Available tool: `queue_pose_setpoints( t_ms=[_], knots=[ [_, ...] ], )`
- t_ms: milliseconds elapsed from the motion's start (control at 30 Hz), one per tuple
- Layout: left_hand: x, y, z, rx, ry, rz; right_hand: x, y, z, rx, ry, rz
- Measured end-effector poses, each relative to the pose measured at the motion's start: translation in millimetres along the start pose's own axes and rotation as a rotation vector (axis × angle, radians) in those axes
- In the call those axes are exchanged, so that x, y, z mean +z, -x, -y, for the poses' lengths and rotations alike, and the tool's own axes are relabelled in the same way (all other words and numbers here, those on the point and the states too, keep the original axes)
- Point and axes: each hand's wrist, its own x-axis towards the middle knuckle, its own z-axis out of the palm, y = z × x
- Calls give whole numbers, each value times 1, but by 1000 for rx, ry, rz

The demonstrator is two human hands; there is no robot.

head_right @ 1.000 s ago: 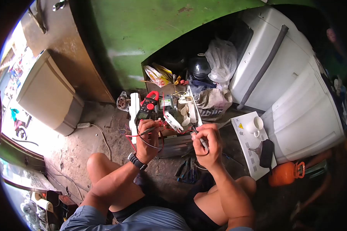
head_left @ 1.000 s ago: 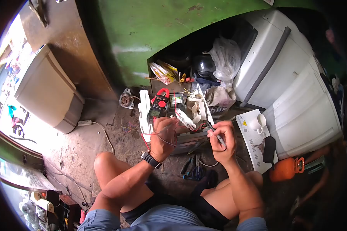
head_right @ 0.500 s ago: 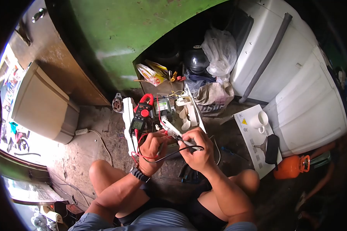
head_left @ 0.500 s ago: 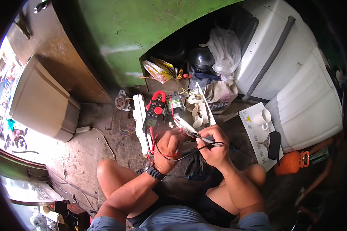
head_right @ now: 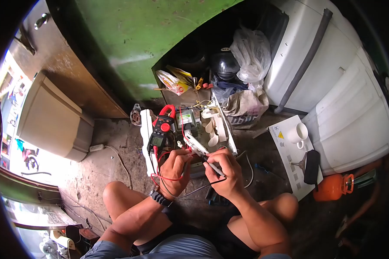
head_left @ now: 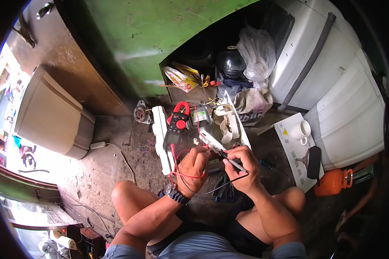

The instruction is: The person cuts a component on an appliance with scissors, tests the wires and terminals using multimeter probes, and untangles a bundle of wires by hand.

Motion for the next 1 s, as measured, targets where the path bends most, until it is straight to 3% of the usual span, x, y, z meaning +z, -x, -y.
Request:
queue_pose_setpoints(
  t_ms=[1000],
  knots=[
    [0, 0, 0, -43, 14, 48, 5, 0, -5, 48, 38, -3]
  ],
)
